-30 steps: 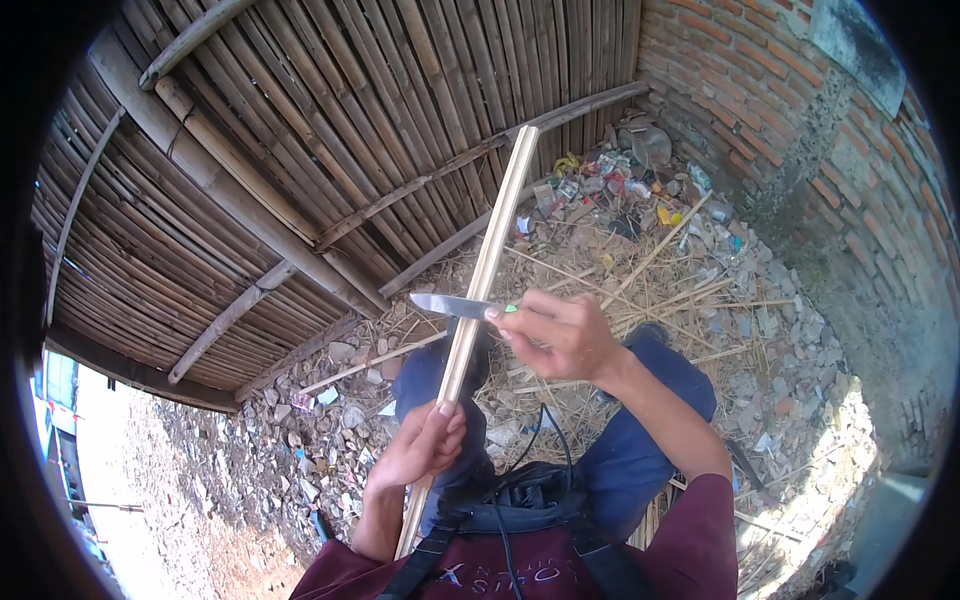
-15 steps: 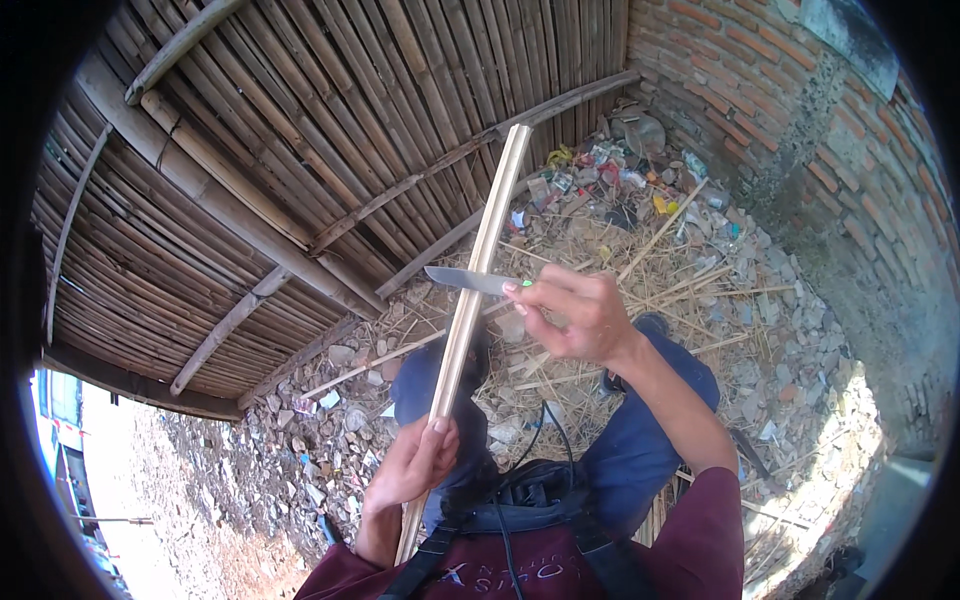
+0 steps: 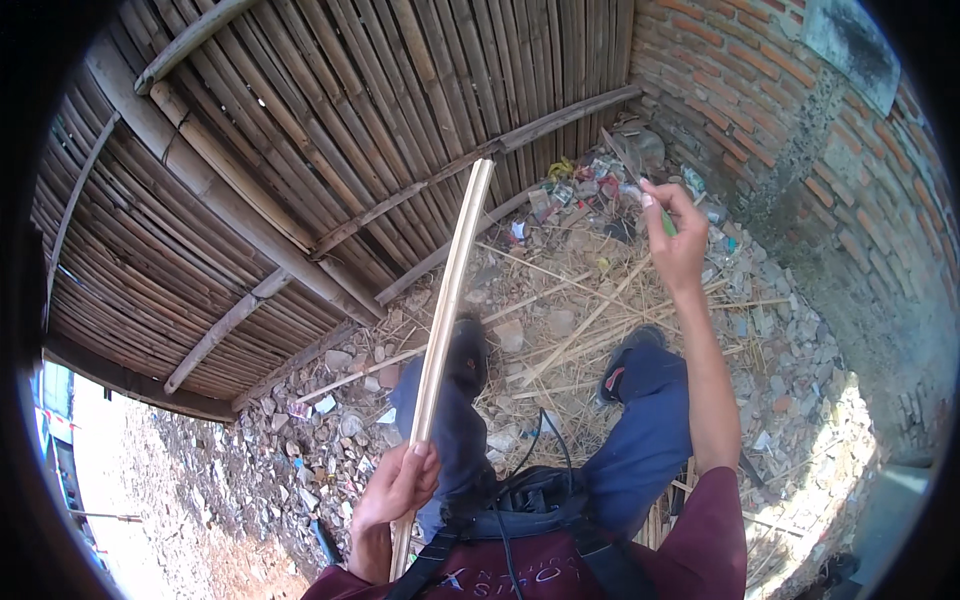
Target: The person shaves and thins bamboo sticks with a knife by repeatedly scraping along their length while sitting in an outdoor area.
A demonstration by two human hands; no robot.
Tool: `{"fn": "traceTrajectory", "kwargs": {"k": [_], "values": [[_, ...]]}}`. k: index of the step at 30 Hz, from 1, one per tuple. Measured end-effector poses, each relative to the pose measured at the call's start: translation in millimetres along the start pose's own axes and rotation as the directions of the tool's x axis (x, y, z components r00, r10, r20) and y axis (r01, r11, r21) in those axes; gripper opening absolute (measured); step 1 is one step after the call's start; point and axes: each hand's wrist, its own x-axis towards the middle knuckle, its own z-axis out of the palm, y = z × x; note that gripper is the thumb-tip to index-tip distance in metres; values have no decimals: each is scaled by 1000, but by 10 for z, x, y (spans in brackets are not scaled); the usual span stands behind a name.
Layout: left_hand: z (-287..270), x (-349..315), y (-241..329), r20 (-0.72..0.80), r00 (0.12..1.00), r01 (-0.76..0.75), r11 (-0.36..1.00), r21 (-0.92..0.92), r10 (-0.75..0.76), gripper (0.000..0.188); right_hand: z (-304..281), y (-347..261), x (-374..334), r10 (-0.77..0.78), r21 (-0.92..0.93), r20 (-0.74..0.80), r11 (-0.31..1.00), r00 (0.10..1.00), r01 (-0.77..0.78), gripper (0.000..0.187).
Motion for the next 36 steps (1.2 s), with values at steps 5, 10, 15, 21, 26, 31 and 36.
{"fn": "traceTrajectory", "kwargs": {"k": [5,10,15,21,26,31,36], "values": [[60,115,33,13,1000,11,999,-53,-10,39,348,-679,-380,-218,159,297,971,930,177,20],[88,180,76,78,997,-12,997,-71,17,38,523,-1002,-629,-352,351,449,915,821,200,23],[69,168,34,148,989,25,984,-175,1,38,526,-1002,-646,-361,333,436,916,824,225,24],[106,113,18,168,986,37,980,-194,-4,40,498,-916,-604,-363,334,383,912,849,239,28],[139,91,66,121,993,26,985,-168,-5,40,489,-770,-573,-366,282,341,918,866,277,28],[124,76,72,115,993,25,980,-195,-3,40,509,-875,-542,-367,224,329,925,870,306,25],[125,110,-62,167,986,29,990,-138,-6,39,535,-898,-560,-399,300,362,905,843,301,23]]}}
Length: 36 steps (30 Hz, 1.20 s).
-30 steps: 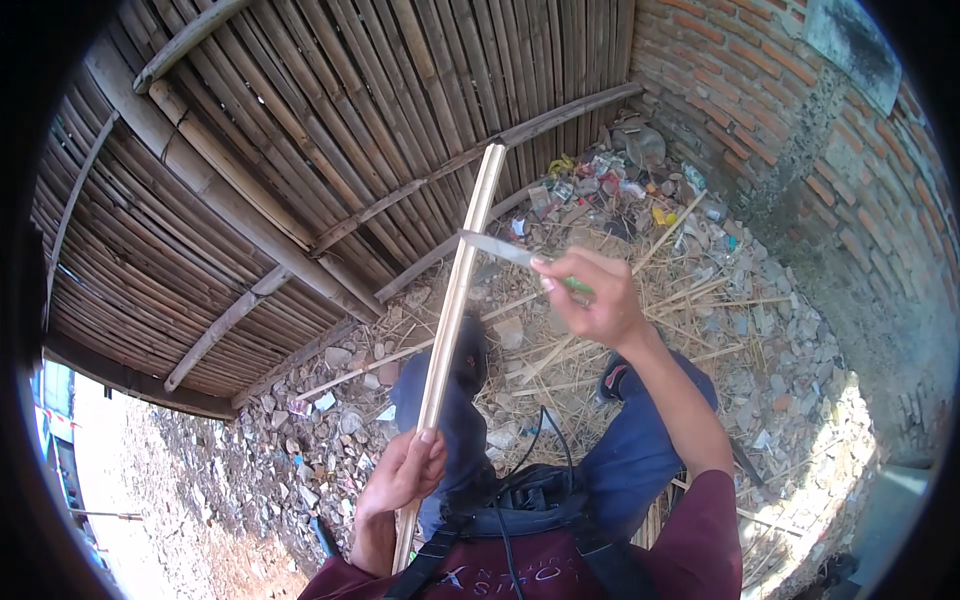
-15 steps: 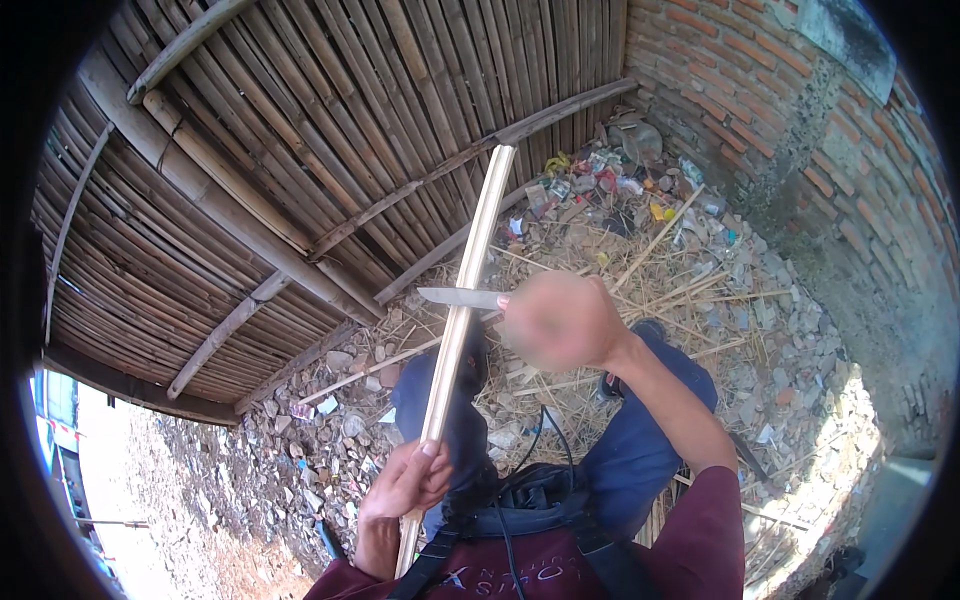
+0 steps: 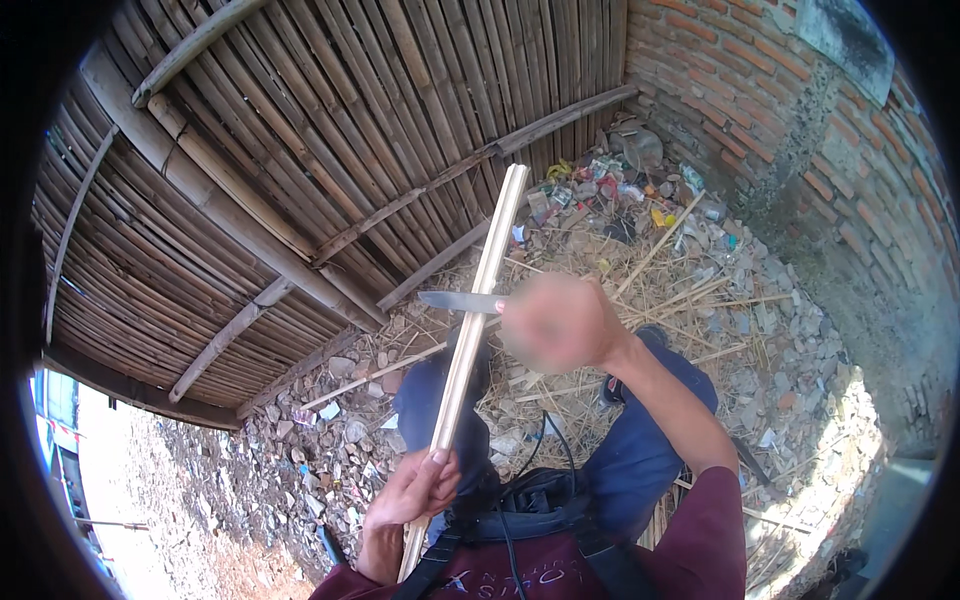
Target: The person shaves and thins bamboo sticks with a knife by repeatedly scraping along their length while sitting in an outdoor area.
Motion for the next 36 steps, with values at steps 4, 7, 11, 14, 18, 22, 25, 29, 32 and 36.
{"fn": "traceTrajectory", "kwargs": {"k": [4,7,11,14,18,22,25,29,32,36], "values": [[59,-24,2,-38,999,11,999,39,-10,40,-40,103,-8,24,7,20,1000,1000,-24,23],[62,-23,7,-60,998,12,996,86,-7,39,-45,110,-4,17,2,39,1000,999,-17,24],[60,-20,6,-73,997,20,994,103,-12,38,-55,159,-37,24,-4,51,1000,998,-24,24],[44,-23,-2,-80,997,21,994,107,-12,39,-39,178,-38,41,-16,59,999,997,-40,23],[25,-26,1,-87,996,16,993,119,-6,39,-36,237,-40,10,-27,63,1000,998,-9,23],[-1,-64,0,-86,996,27,995,99,-18,39,-70,452,-133,24,-38,63,999,998,-21,19],[-26,-73,-17,-88,996,23,997,75,-17,39,-52,456,-127,22,-95,111,995,994,-12,16],[-113,-225,-58,-92,995,39,999,8,-38,38,-185,608,-72,172,-206,-19,963,985,-172,12],[-152,-457,-77,-68,997,39,999,-31,-41,37,-769,1139,-129,390,-251,-322,844,863,-475,14],[-188,-441,-100,-106,994,5,997,-76,-13,39,-798,1099,-252,508,-67,-339,827,792,-559,15]]}}
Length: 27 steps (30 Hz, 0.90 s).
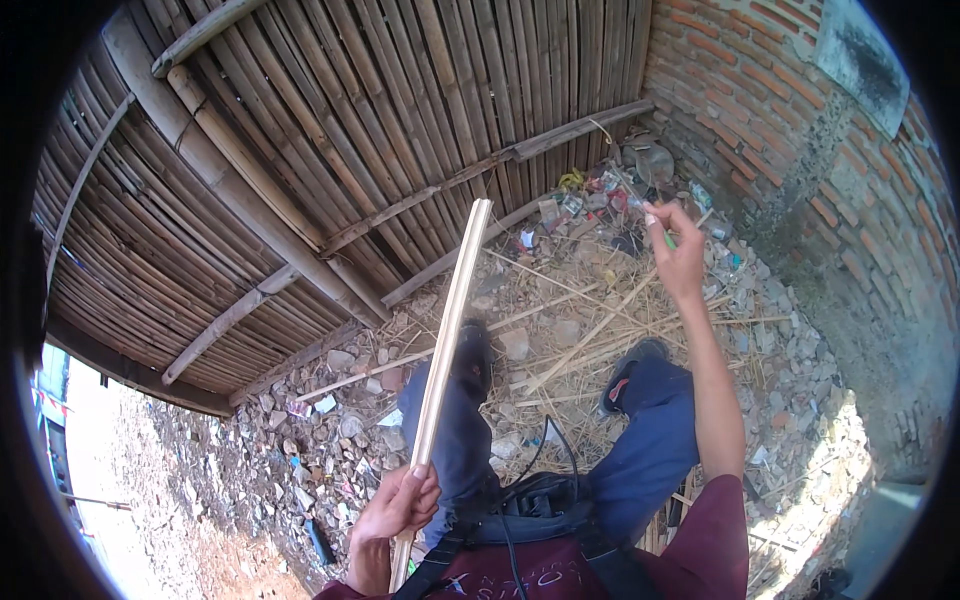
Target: The person shaves and thins bamboo sticks with a knife by repeatedly scraping along their length while sitting in an outdoor area.
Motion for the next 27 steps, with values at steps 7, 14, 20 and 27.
{"fn": "traceTrajectory", "kwargs": {"k": [7,14,20,27], "values": [[-14,237,150,-22,1000,8,995,-95,-10,41,540,-824,-437,-138,246,168,965,976,94,17],[5,639,337,48,999,12,985,-174,-3,40,609,-1161,-720,-320,278,353,933,879,228,23],[110,793,406,88,990,-119,988,100,110,38,677,-1210,-880,-433,294,338,892,836,343,24],[421,878,416,13,991,-132,949,286,134,35,610,-1263,-1000,-586,236,332,810,739,536,27]]}}
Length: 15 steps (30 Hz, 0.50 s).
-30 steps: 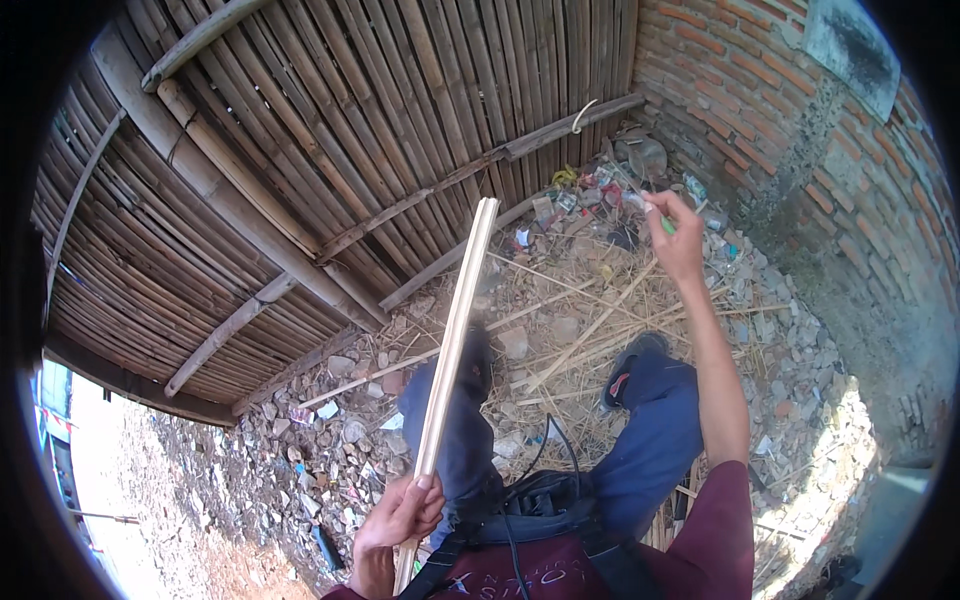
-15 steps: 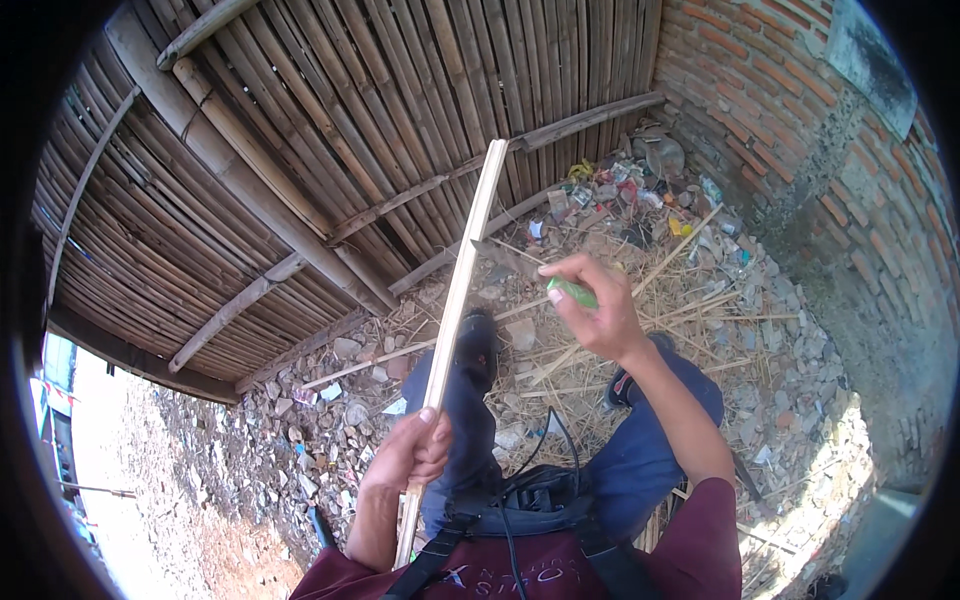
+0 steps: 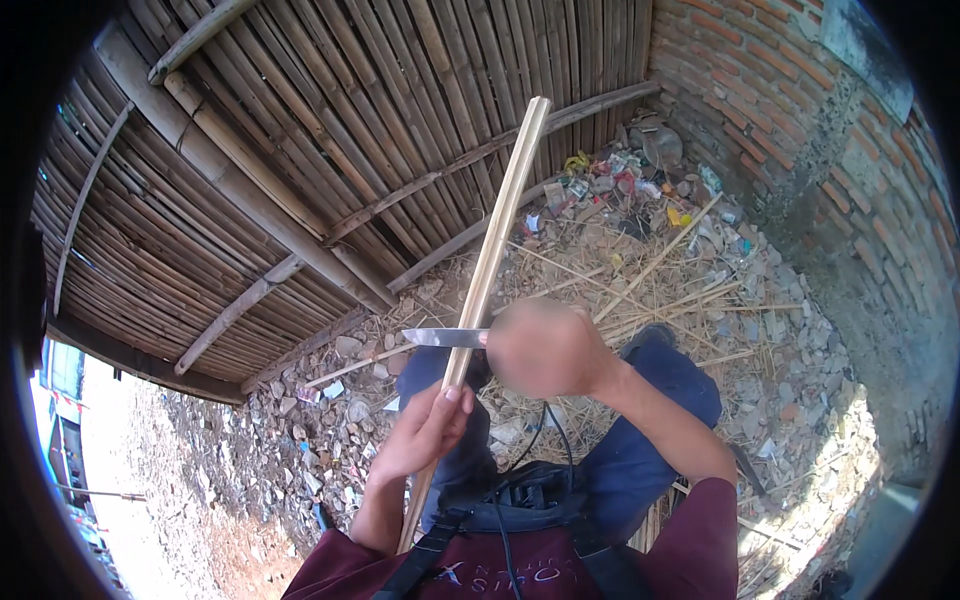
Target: The person shaves and thins bamboo sticks with a knife by repeatedly scraping along their length while sitting in an outdoor area.
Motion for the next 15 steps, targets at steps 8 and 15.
{"fn": "traceTrajectory", "kwargs": {"k": [8,15], "values": [[175,-12,-21,-92,988,-91,955,284,122,35,-211,-106,14,-9,-63,15,998,1000,10,27],[249,-149,42,-119,980,-103,915,391,161,39,-401,88,39,121,40,-162,992,979,-116,22]]}}
